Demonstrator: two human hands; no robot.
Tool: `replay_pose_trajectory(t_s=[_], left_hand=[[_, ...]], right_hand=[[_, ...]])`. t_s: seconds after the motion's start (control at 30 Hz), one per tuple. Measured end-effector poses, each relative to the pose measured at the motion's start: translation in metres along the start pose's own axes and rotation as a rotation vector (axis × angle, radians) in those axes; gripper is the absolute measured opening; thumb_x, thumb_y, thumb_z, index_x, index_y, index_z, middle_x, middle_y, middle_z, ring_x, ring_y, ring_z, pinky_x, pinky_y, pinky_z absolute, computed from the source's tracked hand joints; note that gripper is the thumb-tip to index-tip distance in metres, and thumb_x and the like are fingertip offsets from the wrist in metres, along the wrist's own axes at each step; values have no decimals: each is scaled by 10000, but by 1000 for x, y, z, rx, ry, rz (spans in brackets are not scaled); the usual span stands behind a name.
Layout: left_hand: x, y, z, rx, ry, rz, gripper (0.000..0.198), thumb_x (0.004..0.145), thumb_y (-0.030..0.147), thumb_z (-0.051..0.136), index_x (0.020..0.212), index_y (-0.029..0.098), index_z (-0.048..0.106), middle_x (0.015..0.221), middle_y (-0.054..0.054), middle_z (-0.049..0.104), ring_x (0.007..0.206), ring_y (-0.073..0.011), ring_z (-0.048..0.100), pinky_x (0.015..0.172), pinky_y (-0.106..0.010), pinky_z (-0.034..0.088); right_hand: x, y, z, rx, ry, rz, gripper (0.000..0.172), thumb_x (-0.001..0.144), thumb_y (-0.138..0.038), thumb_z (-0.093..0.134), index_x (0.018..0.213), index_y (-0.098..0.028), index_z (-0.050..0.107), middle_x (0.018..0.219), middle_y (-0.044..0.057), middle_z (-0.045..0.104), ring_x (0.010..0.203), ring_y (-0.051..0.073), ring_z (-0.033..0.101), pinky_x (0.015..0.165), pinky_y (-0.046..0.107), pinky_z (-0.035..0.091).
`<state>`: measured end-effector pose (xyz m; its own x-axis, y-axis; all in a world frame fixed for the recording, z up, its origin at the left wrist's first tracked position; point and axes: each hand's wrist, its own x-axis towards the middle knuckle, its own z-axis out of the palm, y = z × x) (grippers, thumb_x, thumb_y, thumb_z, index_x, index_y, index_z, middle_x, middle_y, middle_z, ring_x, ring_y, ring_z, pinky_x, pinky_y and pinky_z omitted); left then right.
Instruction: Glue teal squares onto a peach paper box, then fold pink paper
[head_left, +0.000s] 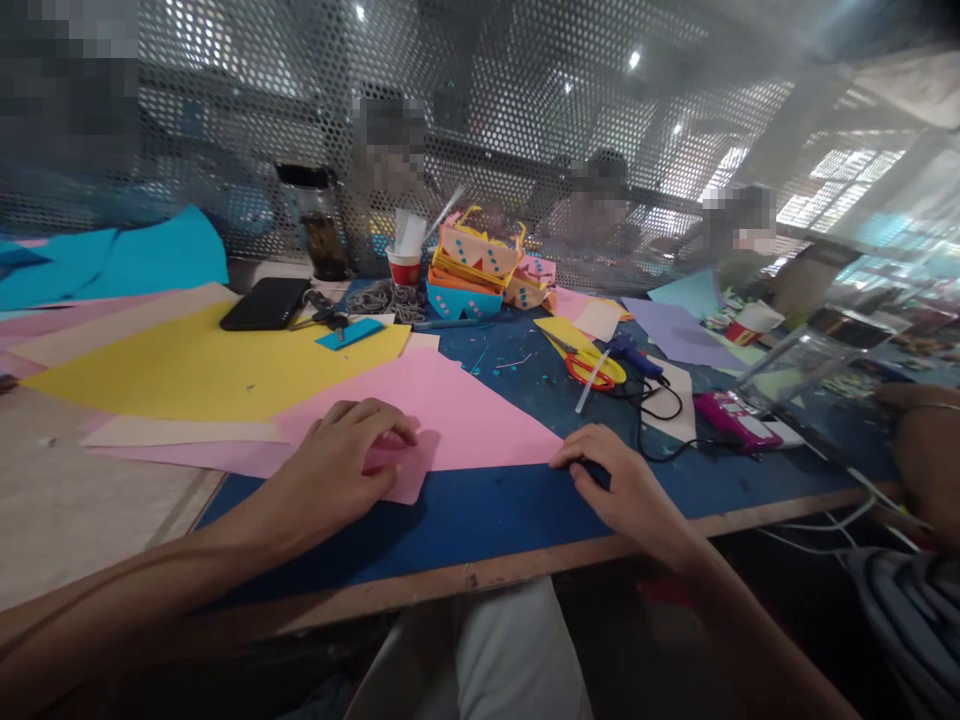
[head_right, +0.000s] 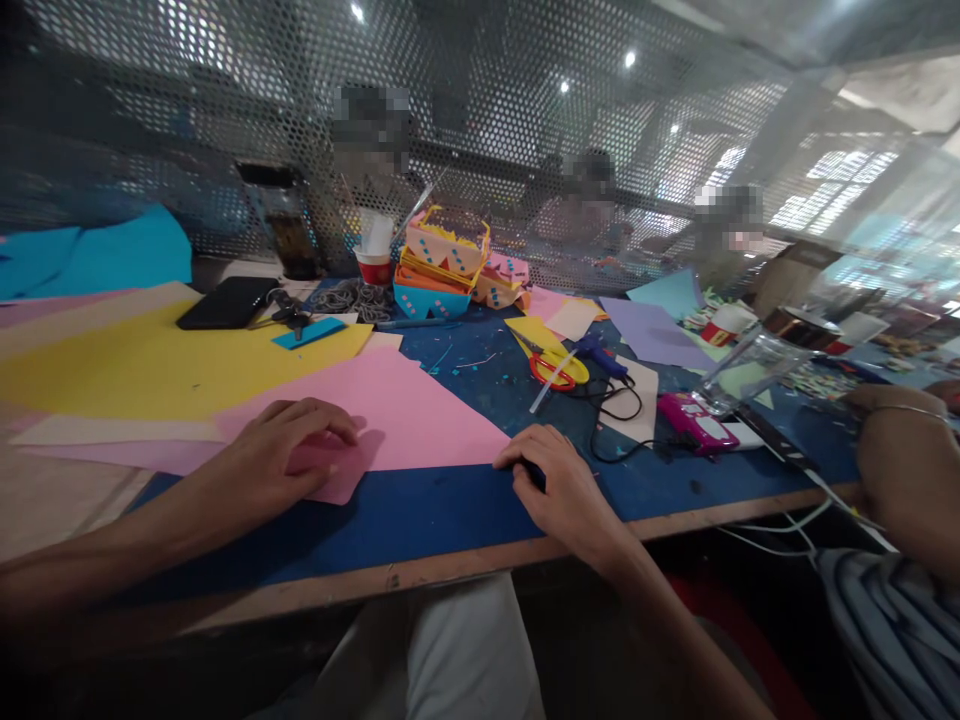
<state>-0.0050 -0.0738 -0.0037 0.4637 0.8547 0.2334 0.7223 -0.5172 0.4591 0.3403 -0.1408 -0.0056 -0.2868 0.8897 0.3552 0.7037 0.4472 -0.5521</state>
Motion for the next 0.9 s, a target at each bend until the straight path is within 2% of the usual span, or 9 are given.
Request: replay_pose_trajectory(t_s=[0.2, 0.5, 0.73, 0.9], left_hand=[[-5, -10, -6, -25, 9, -7, 358, 724, 162, 530, 1044, 261, 660, 1191, -45, 721, 1169, -306, 565, 1012, -505, 465], [-16, -30, -17, -18, 30, 10, 367, 768, 198, 535, 1104, 283, 656, 1232, -42, 706, 1217, -300, 559, 1049, -516, 455], [-22, -43, -27, -26, -17, 4, 423, 757, 143, 520, 1123, 305, 657, 1263, -41, 700, 1248, -307, 559, 1058, -522, 454], [-23, -52, -30, -40, -32, 27, 418, 757, 179, 542, 1121, 329, 682, 1246, -39, 714, 1242, -313, 585, 1048, -510, 465]], right_hand=[[1, -1, -1, -8, -1, 8, 310, 892, -13, 509, 976, -244, 697, 1014, 47, 686, 1008, 224, 626, 939, 423, 477], [0, 2, 0, -15, 6, 6, 310, 883, -13, 523, 986, -244, 701, 1012, 38, 683, 1007, 216, 632, 916, 396, 496], [0, 1, -1, -22, 3, -3, 298, 896, -31, 520, 991, -246, 704, 1009, 48, 687, 998, 222, 640, 907, 409, 513], [0, 3, -1, -27, 3, -8, 287, 902, -48, 520, 985, -249, 708, 1006, 50, 690, 997, 223, 644, 898, 409, 520]])
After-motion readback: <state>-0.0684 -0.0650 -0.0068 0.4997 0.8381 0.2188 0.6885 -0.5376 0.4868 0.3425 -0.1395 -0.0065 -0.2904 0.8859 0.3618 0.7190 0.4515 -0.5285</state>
